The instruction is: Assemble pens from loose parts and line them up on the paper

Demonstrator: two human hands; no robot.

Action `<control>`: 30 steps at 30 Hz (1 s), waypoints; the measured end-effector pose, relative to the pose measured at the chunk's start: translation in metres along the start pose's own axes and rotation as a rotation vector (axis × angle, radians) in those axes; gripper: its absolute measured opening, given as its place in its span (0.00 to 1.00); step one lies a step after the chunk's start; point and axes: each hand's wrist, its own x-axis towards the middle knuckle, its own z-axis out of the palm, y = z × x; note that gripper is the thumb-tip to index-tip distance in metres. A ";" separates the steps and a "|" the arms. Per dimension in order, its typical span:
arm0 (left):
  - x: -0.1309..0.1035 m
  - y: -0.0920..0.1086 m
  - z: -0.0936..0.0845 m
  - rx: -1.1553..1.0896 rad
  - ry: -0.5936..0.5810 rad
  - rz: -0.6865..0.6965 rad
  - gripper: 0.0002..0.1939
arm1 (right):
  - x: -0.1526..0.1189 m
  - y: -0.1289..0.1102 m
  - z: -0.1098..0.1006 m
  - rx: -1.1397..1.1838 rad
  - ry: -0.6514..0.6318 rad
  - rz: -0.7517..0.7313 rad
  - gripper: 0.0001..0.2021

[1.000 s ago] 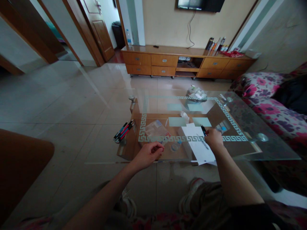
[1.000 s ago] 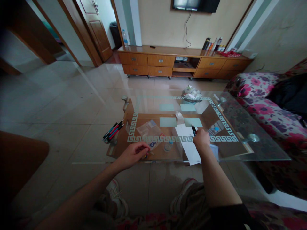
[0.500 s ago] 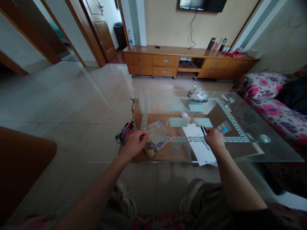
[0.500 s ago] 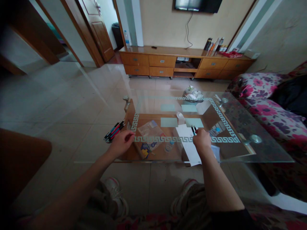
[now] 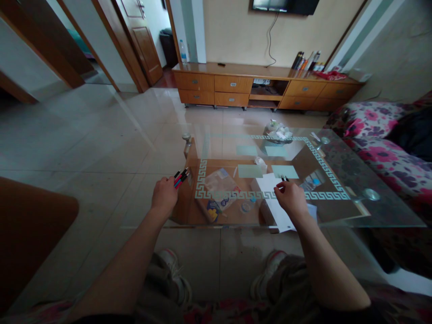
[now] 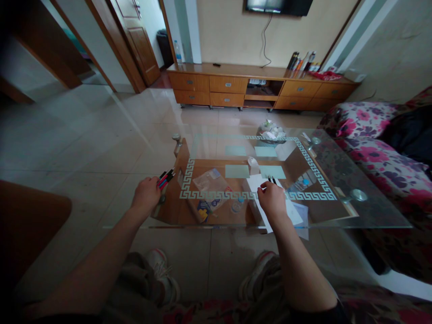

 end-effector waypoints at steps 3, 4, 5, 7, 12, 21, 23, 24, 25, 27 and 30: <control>0.001 -0.002 0.002 -0.011 -0.038 -0.021 0.15 | 0.001 -0.001 0.001 -0.002 -0.006 -0.003 0.10; 0.001 -0.002 0.002 -0.011 -0.043 -0.024 0.15 | 0.001 -0.001 0.001 -0.001 -0.009 -0.005 0.10; 0.001 -0.001 0.002 -0.012 -0.045 -0.028 0.15 | 0.001 -0.002 0.001 0.001 -0.010 -0.006 0.10; 0.000 0.000 0.000 -0.016 -0.034 -0.032 0.15 | 0.001 -0.004 0.001 0.008 -0.012 -0.003 0.10; 0.000 0.011 -0.010 -0.114 0.079 -0.058 0.15 | -0.002 -0.010 0.002 0.058 -0.003 -0.023 0.12; -0.021 0.064 -0.022 -1.099 -0.196 0.032 0.12 | -0.011 -0.037 0.012 0.715 -0.299 -0.148 0.15; -0.030 0.075 -0.023 -1.269 -0.375 0.024 0.14 | -0.016 -0.046 0.014 0.956 -0.460 -0.121 0.17; -0.034 0.079 -0.023 -1.321 -0.438 0.046 0.15 | -0.020 -0.051 0.015 1.058 -0.538 -0.090 0.18; -0.037 0.083 -0.024 -1.357 -0.513 0.077 0.16 | -0.023 -0.055 0.016 1.140 -0.606 -0.058 0.19; -0.041 0.088 -0.025 -1.422 -0.582 0.094 0.16 | -0.029 -0.062 0.018 1.236 -0.703 -0.016 0.23; -0.043 0.090 -0.025 -1.433 -0.630 0.140 0.16 | -0.034 -0.067 0.024 1.261 -0.752 -0.012 0.23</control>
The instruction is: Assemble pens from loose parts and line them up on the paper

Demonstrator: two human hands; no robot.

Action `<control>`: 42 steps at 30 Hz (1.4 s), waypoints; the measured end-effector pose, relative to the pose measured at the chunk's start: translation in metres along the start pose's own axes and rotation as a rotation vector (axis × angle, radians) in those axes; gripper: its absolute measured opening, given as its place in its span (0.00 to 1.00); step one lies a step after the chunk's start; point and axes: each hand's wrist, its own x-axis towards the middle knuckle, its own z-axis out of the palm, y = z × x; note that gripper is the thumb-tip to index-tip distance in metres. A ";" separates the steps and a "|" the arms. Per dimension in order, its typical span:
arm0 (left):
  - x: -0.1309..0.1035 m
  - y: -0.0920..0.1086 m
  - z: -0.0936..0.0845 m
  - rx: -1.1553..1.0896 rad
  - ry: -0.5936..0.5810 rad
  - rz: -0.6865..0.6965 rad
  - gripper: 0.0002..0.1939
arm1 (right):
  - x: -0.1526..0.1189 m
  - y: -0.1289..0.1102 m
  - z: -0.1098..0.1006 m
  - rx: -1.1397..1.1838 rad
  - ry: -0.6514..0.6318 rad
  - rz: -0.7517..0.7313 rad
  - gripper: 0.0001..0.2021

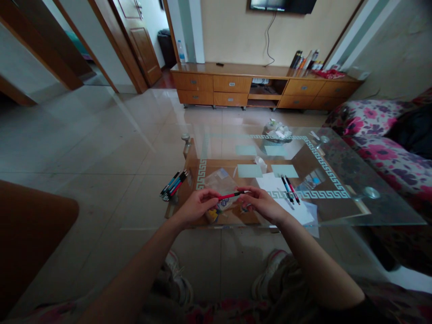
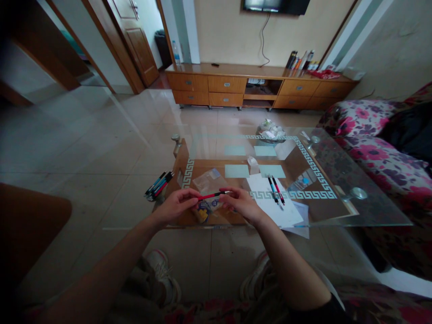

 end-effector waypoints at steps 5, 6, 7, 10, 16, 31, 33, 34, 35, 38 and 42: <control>0.001 -0.003 0.000 0.028 -0.028 0.044 0.17 | 0.005 0.005 0.000 -0.032 0.013 0.004 0.18; 0.001 -0.003 0.000 0.030 -0.020 0.057 0.18 | 0.006 0.005 -0.001 -0.033 0.022 0.016 0.19; 0.002 -0.004 0.001 0.037 -0.007 0.073 0.19 | 0.006 0.005 -0.001 -0.032 0.033 0.033 0.20; 0.002 -0.005 0.001 0.076 0.057 0.132 0.17 | 0.008 0.006 -0.001 -0.021 0.045 0.092 0.23; 0.002 -0.006 0.000 0.116 0.135 0.186 0.14 | 0.006 0.009 0.002 -0.014 0.029 0.133 0.29; -0.009 0.010 0.010 0.001 -0.020 0.148 0.08 | 0.002 0.001 0.008 0.128 -0.099 0.168 0.25; -0.010 0.009 0.011 0.032 -0.034 0.144 0.09 | 0.002 0.003 0.008 0.108 -0.105 0.160 0.24; -0.010 0.009 0.011 0.042 -0.038 0.139 0.09 | 0.002 0.003 0.008 0.101 -0.105 0.155 0.24; -0.010 0.008 0.011 0.050 -0.039 0.135 0.09 | 0.003 0.004 0.008 0.097 -0.103 0.152 0.24; -0.009 0.007 0.010 0.097 -0.025 0.139 0.09 | 0.004 0.004 0.008 0.085 -0.092 0.150 0.25; -0.010 0.009 0.011 0.348 0.020 0.201 0.12 | 0.005 0.006 0.009 0.052 -0.072 0.156 0.28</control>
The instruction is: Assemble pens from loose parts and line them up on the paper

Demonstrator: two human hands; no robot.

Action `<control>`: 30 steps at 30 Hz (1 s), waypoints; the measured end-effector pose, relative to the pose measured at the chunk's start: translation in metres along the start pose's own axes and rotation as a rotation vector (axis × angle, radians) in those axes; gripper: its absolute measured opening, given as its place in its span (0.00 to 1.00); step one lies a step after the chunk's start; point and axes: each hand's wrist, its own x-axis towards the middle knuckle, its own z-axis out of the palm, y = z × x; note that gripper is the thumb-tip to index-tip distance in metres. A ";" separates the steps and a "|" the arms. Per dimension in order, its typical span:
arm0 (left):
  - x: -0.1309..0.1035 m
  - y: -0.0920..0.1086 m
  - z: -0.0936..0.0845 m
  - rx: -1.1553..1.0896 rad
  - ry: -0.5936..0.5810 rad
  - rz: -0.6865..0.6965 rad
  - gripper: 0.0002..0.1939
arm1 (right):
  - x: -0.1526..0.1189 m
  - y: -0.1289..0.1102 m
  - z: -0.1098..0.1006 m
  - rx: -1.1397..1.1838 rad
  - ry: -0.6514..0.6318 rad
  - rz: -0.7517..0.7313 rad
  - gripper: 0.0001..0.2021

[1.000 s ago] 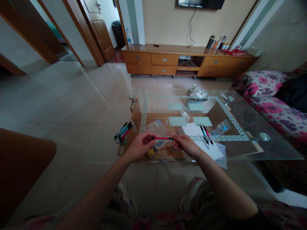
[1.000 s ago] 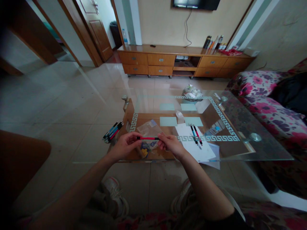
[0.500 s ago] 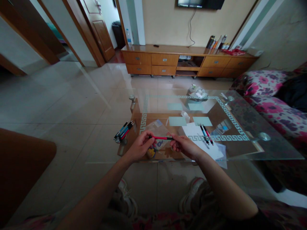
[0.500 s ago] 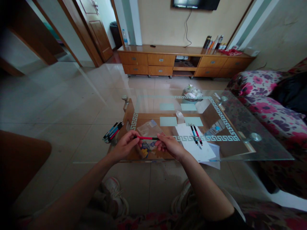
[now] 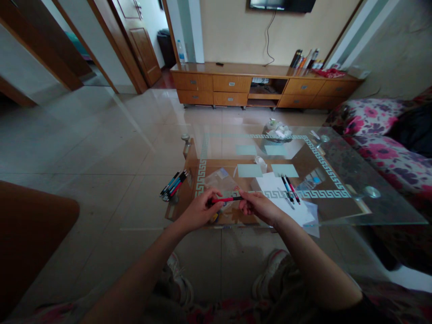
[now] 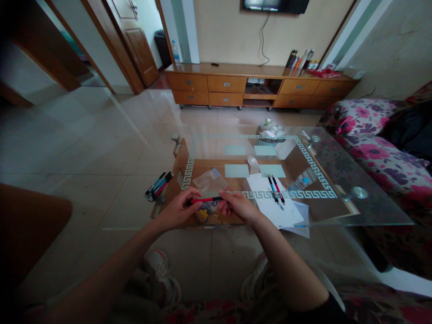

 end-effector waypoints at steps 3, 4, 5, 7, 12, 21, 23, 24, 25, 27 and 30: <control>0.000 0.001 0.000 0.171 0.029 0.081 0.12 | 0.002 0.004 0.000 -0.022 0.001 0.012 0.28; -0.001 0.000 0.000 0.212 0.040 0.117 0.12 | 0.003 0.006 0.000 -0.024 0.001 0.008 0.28; -0.001 -0.002 0.000 0.253 0.049 0.157 0.12 | 0.004 0.007 0.000 -0.025 0.001 0.000 0.27; -0.002 -0.007 -0.001 0.337 0.048 0.234 0.13 | 0.006 0.010 0.000 -0.023 0.007 -0.017 0.26; -0.004 -0.017 -0.002 0.481 0.028 0.309 0.16 | 0.009 0.014 -0.001 -0.017 0.035 -0.041 0.24; -0.003 -0.013 -0.002 0.595 -0.031 0.197 0.17 | 0.004 0.011 0.001 -0.180 0.035 -0.163 0.18; -0.004 -0.011 0.001 0.609 -0.054 0.218 0.14 | 0.005 0.012 0.001 -0.179 0.045 -0.165 0.19; -0.005 -0.010 0.002 0.609 -0.072 0.230 0.15 | 0.006 0.013 0.002 -0.181 0.042 -0.173 0.19; -0.006 -0.010 0.004 0.605 -0.088 0.236 0.15 | 0.007 0.014 0.001 -0.188 0.033 -0.187 0.20; -0.007 -0.009 0.006 0.598 -0.113 0.238 0.16 | 0.009 0.016 0.001 -0.227 0.013 -0.223 0.19; -0.008 -0.008 0.008 0.610 -0.106 0.233 0.15 | 0.012 0.018 0.001 -0.323 0.030 -0.212 0.23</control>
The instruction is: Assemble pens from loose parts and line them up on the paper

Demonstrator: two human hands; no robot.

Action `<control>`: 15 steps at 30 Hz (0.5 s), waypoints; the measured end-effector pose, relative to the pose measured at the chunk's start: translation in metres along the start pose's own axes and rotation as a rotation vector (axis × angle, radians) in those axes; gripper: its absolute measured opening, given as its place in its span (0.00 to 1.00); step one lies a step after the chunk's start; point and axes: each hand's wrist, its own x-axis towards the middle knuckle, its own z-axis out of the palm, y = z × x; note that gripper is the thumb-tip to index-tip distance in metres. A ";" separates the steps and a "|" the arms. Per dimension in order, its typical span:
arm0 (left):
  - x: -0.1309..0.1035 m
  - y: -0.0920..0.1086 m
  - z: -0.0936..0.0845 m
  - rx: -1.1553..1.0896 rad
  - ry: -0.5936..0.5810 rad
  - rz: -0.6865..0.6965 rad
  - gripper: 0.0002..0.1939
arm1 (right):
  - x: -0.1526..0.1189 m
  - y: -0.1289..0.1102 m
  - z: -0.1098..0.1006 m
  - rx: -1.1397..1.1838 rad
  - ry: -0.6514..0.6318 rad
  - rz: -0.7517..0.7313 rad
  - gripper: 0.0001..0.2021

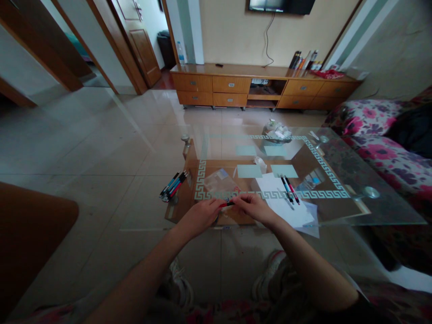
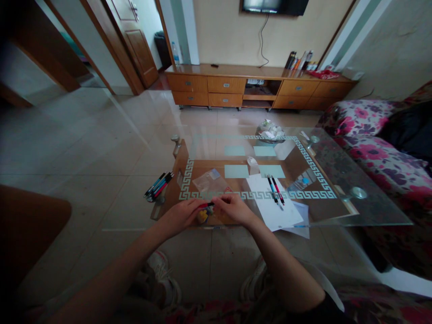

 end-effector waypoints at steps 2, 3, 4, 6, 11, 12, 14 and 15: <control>0.000 0.001 -0.001 0.029 0.004 0.001 0.14 | 0.001 0.000 0.000 -0.034 -0.011 0.042 0.31; 0.001 0.002 -0.001 0.045 0.003 0.004 0.14 | 0.001 0.000 0.000 -0.041 -0.031 0.046 0.33; 0.001 0.003 -0.002 0.060 -0.001 0.009 0.14 | 0.001 0.000 0.000 -0.052 -0.052 0.032 0.33; 0.001 0.004 -0.002 0.084 -0.008 0.014 0.14 | 0.001 -0.001 0.000 -0.103 -0.070 -0.020 0.31; 0.001 0.004 0.000 0.126 -0.023 -0.026 0.15 | -0.001 -0.004 0.004 -0.206 0.048 -0.131 0.19; 0.000 0.003 0.001 0.138 -0.028 -0.029 0.15 | -0.002 -0.005 0.005 -0.201 0.053 -0.155 0.19; 0.000 0.001 0.002 0.167 -0.024 -0.027 0.15 | -0.003 -0.006 0.006 -0.196 0.049 -0.178 0.19; 0.000 0.000 0.003 0.182 -0.016 -0.025 0.15 | -0.004 -0.007 0.006 -0.207 0.042 -0.169 0.20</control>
